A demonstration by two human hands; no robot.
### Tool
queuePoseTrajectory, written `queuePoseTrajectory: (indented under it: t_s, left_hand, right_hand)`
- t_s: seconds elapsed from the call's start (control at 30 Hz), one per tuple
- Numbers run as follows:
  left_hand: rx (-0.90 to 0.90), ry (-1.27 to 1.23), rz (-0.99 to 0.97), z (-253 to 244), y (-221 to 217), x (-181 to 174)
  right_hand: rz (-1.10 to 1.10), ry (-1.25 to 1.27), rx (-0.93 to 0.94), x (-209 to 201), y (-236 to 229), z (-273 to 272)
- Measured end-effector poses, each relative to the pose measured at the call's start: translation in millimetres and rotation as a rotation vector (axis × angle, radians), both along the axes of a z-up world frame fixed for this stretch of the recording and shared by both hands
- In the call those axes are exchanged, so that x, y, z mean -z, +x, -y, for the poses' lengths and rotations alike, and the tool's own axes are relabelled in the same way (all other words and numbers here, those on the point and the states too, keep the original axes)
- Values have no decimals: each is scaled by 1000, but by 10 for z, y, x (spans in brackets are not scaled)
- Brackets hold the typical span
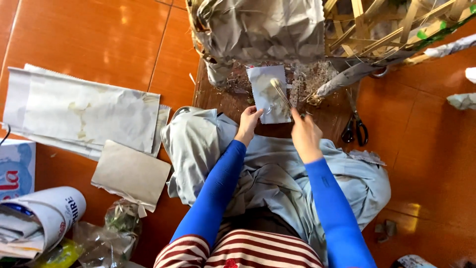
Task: Covering a bamboo animal-shaped frame with paper and glue to create a sculpture.
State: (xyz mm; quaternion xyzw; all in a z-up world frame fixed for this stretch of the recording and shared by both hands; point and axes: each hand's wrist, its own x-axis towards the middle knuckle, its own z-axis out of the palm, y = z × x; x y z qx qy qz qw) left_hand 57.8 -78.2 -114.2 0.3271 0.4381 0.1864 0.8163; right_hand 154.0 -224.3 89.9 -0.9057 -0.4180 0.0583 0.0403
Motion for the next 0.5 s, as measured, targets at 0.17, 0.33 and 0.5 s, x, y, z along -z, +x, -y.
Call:
queuePoseTrajectory:
  t_s: [0.17, 0.33, 0.5]
  left_hand:
    - [52, -98, 5, 0, 19, -1]
    - [47, -363, 186, -42, 27, 105]
    - [47, -453, 226, -15, 109, 420]
  right_hand:
    - [-104, 124, -55, 415, -132, -582]
    - [-188, 89, -27, 230, -408, -361]
    - [-217, 85, -42, -89, -574, 200]
